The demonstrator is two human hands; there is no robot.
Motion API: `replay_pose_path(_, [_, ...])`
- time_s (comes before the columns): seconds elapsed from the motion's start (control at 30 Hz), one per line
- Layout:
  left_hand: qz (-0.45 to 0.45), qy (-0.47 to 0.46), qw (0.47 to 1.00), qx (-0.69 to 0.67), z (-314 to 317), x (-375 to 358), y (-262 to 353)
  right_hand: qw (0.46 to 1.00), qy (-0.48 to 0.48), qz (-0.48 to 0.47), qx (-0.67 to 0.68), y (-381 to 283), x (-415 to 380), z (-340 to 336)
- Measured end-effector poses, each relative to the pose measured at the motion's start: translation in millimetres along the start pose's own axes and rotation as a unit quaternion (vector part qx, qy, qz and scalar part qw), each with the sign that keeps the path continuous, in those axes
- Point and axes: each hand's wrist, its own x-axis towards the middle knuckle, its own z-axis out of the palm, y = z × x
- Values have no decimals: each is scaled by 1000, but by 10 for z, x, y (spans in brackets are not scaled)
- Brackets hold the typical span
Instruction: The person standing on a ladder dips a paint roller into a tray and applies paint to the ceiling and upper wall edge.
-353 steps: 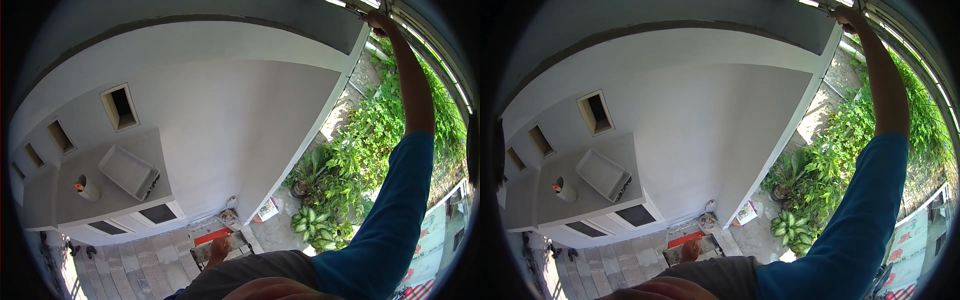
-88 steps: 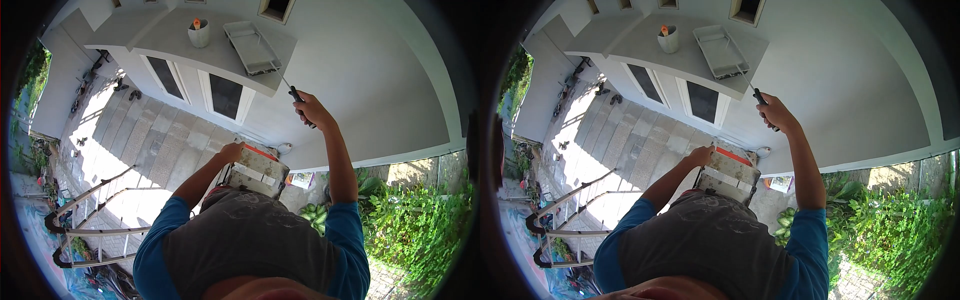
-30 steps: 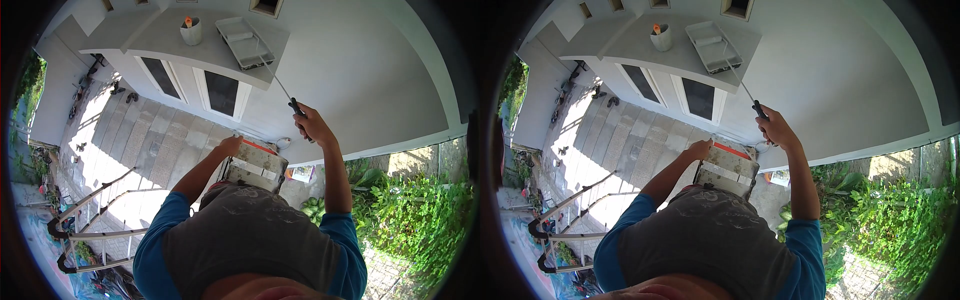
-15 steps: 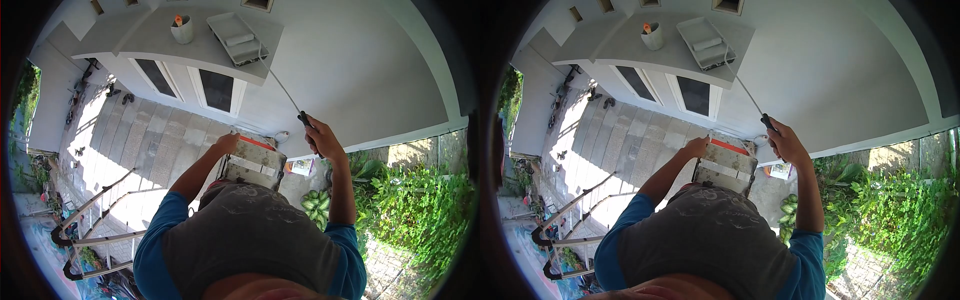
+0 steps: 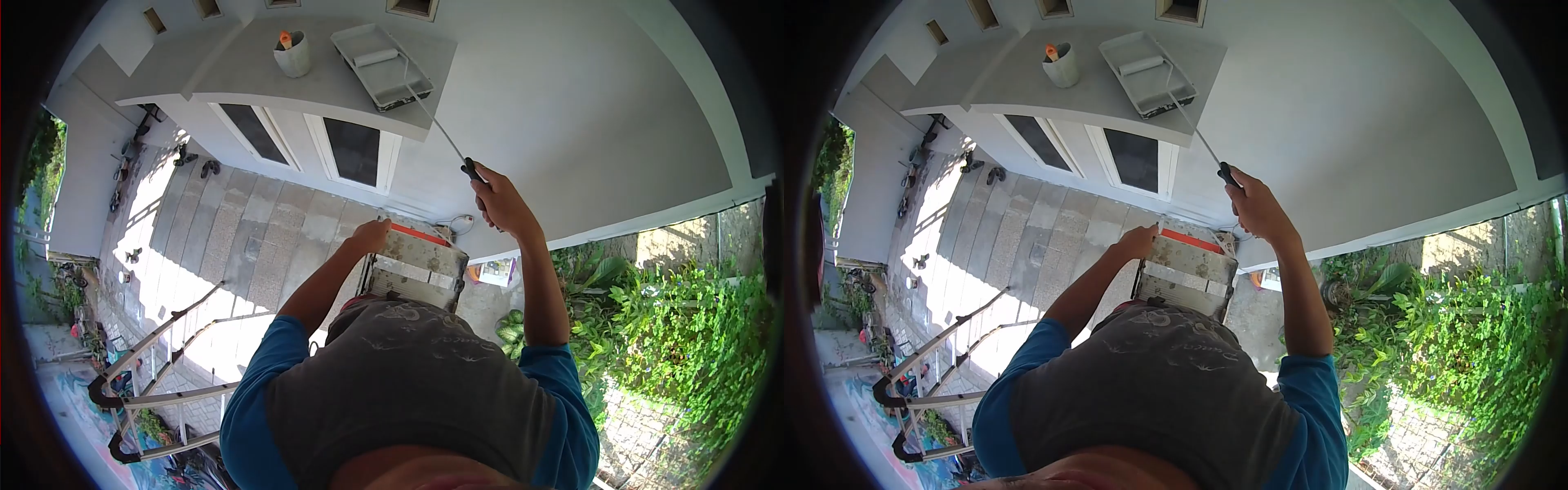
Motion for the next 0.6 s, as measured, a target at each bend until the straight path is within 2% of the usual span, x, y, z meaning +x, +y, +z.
replay_pose_path(0.33, [8, 6, 1000, 5, -21, 12, -13, 1000, 7, 23, 1, -67, -526, -249])
replay_pose_path(0.53, [-6, -16, 1000, 14, -85, -39, 52, 993, 18, -26, -110, -60, -326, -170])
replay_pose_path(0.6, [-9, -15, 1000, 9, -95, -52, 66, 991, 14, 10, -130, -186, -234, -117])
